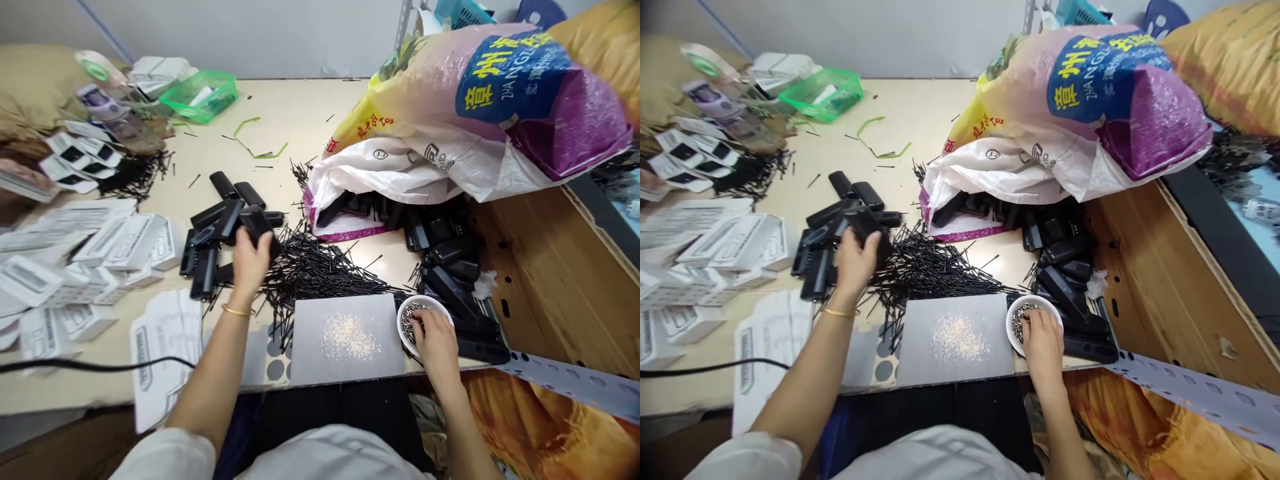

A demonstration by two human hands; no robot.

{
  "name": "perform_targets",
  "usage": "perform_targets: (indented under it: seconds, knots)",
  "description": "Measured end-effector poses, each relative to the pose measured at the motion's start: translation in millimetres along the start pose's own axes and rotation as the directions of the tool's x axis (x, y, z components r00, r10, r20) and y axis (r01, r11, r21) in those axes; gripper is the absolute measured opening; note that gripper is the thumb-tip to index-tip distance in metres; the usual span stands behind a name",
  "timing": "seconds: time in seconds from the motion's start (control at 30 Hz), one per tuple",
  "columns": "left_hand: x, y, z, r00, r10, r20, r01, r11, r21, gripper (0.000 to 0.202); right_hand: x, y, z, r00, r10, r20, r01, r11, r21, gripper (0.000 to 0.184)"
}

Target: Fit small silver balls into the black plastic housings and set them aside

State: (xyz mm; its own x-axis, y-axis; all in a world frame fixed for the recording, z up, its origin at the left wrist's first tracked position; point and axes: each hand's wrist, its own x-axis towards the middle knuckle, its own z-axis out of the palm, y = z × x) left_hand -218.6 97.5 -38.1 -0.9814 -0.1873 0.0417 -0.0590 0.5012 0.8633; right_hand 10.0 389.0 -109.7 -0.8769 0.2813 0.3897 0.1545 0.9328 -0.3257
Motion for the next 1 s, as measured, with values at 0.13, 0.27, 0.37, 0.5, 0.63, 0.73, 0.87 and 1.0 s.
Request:
perform_targets:
  seconds: [0.13,0.27,0.37,0.5,0.63,0.73,0.87,1.0]
  knots:
    - [42,27,16.1,0.964,0.263,-0.030,-0.231,0.891,0.390,0.052,2,-3,8,1.000,-0.019,0.010,0.019,1.000,-0.016,0.045]
    - [42,75,123.2,0.866,0.381,0.323,-0.477,0.823,0.308,0.035,3,-5,1,0.998,0.056,-0.009,-0.055,0.994,0.097,0.039]
    - [45,101,178.4,0.866,0.285,0.410,-0.459,0.779,0.427,0.042,1,-9,-9,0.970,0.241,0.020,-0.233,0.913,0.334,0.029]
    - [42,97,158.6,0.870,0.246,0.427,-0.429,0.804,0.411,0.040,2,-21,-20,0.902,0.417,0.113,-0.370,0.610,0.700,0.025]
    - [0,66,92.0,0.845,0.421,0.328,-0.473,0.876,0.094,0.036,8,-37,-21,0.881,0.421,0.218,-0.385,0.367,0.847,0.024]
    - [-56,48,62.5,0.909,0.287,0.301,-0.147,0.899,-0.413,0.035,10,-49,-17,0.906,0.366,0.213,-0.358,0.392,0.848,0.020]
    - [-114,40,56.2,0.756,-0.227,0.614,0.651,0.355,-0.671,0.029,6,-66,-8,0.944,0.291,0.153,-0.291,0.521,0.803,0.016]
    - [-134,41,55.3,0.552,-0.418,0.721,0.804,0.039,-0.593,0.011,-1,-82,-5,0.946,0.303,0.118,-0.276,0.555,0.785,0.016]
